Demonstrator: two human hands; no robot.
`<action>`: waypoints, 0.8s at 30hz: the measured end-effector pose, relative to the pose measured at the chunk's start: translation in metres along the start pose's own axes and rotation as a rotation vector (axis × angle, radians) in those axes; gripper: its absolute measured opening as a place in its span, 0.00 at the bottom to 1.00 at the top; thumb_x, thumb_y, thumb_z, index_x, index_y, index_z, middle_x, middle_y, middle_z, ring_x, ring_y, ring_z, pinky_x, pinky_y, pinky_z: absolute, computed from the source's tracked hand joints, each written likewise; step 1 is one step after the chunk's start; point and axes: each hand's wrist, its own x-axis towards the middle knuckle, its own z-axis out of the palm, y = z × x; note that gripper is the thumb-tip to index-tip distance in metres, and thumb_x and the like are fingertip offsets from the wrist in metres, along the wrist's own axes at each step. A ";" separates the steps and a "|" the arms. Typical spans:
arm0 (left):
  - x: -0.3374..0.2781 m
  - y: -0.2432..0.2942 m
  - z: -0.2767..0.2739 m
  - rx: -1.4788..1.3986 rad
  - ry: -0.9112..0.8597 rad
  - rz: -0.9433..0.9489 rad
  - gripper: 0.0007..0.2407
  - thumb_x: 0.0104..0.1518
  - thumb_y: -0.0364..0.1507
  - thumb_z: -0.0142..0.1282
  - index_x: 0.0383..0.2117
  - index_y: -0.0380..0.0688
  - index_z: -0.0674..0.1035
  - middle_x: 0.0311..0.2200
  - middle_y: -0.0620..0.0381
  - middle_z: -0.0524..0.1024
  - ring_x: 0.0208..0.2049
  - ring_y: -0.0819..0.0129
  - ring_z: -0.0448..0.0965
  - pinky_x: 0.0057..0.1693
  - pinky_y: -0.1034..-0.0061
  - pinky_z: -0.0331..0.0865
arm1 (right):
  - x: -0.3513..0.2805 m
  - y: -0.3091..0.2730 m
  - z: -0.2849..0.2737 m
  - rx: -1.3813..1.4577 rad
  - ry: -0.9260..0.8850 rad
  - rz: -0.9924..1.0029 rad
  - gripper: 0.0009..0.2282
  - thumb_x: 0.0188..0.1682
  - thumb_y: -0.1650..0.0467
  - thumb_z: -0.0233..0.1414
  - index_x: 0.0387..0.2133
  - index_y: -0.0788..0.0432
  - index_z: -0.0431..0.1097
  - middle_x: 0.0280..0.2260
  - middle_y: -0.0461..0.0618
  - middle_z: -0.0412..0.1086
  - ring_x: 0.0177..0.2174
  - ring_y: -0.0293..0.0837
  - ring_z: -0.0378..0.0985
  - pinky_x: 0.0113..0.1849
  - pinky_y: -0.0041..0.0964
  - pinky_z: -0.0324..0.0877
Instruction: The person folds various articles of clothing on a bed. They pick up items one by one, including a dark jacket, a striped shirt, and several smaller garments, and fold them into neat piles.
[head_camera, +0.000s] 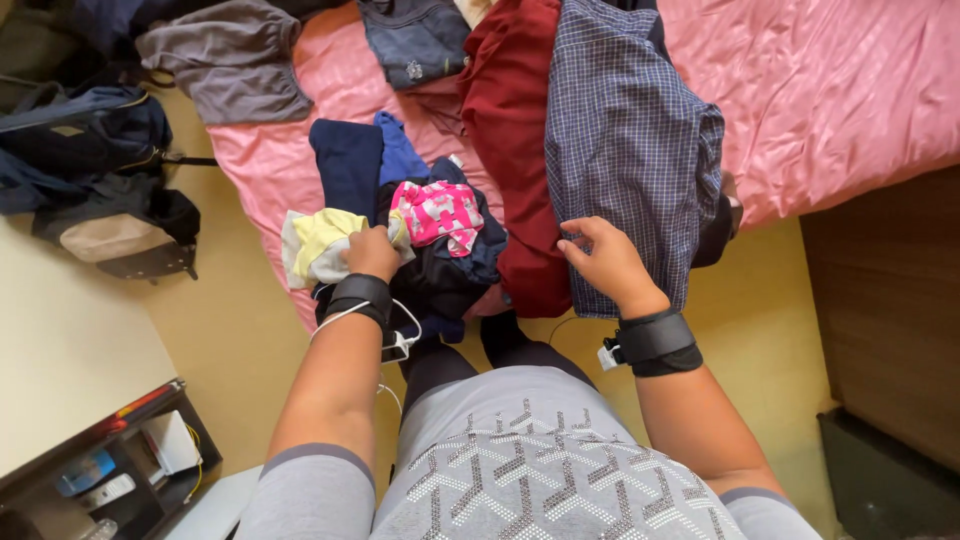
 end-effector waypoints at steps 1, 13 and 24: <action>-0.003 -0.003 0.005 0.017 0.013 -0.035 0.14 0.49 0.32 0.67 0.42 0.49 0.82 0.44 0.50 0.80 0.52 0.49 0.76 0.53 0.46 0.67 | 0.000 -0.003 0.002 -0.006 -0.022 0.014 0.13 0.47 0.70 0.61 0.45 0.62 0.75 0.37 0.51 0.77 0.32 0.45 0.79 0.37 0.37 0.74; -0.099 0.053 -0.131 -0.612 0.081 0.654 0.10 0.51 0.32 0.67 0.32 0.42 0.80 0.29 0.47 0.78 0.34 0.52 0.80 0.42 0.63 0.72 | 0.016 -0.161 0.037 0.342 -0.338 -0.230 0.25 0.44 0.75 0.60 0.58 0.59 0.64 0.50 0.43 0.66 0.32 0.36 0.76 0.37 0.30 0.74; -0.140 0.000 -0.245 -0.480 0.288 0.816 0.13 0.43 0.36 0.74 0.28 0.44 0.81 0.26 0.52 0.78 0.31 0.52 0.77 0.42 0.64 0.66 | 0.017 -0.227 0.054 0.370 -0.131 -0.592 0.12 0.47 0.84 0.52 0.41 0.62 0.74 0.42 0.48 0.72 0.42 0.38 0.75 0.41 0.28 0.69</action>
